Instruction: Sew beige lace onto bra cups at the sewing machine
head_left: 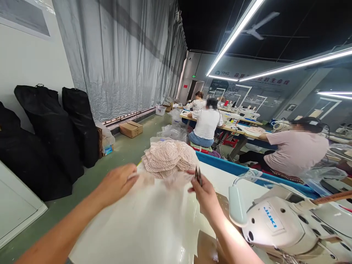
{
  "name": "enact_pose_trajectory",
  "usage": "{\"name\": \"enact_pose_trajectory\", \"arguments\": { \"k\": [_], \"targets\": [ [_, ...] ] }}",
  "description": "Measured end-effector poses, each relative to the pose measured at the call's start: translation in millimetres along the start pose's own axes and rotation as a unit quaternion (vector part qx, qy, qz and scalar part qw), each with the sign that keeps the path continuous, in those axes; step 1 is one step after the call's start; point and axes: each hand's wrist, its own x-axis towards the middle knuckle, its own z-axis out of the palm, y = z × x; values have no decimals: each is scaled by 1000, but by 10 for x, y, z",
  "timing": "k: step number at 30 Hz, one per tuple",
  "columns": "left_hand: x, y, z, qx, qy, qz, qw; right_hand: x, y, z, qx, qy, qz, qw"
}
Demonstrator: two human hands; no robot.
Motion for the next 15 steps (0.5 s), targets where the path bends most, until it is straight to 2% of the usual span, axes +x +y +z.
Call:
{"name": "enact_pose_trajectory", "arguments": {
  "k": [2, 4, 5, 6, 7, 8, 10, 11, 13, 15],
  "targets": [
    [418, 28, -182, 55, 147, 52, 986, 302, -113, -2, 26, 89, -115, 989],
    [867, 79, -300, 57, 271, 108, 955, 606, -191, -35, 18, 147, -217, 965],
    [1084, 104, -308, 46, 310, 137, 940, 743, -190, -54, -7, 165, -250, 954],
    [1285, 124, -270, 34, 325, 167, 930, 862, -155, -69, -44, 183, -271, 944],
    [1459, 139, -184, 22, 308, 193, 931, 959, -84, -76, -81, 186, -270, 941],
    [1601, 147, -54, 12, 262, 203, 943, 1029, 20, -75, -118, 176, -248, 945],
    [1771, 147, 300, -15, 124, 190, 974, 1081, 289, -53, -145, 150, -214, 954],
    [1801, 140, 494, -20, 82, 193, 977, 1064, 431, -36, -157, 140, -198, 957],
    [1784, 120, 835, -28, 44, 198, 979, 955, 670, -14, -174, 134, -174, 960],
    [1726, 99, 1039, -40, 44, 187, 981, 769, 801, -29, -186, 128, -162, 961]
  ]
}}
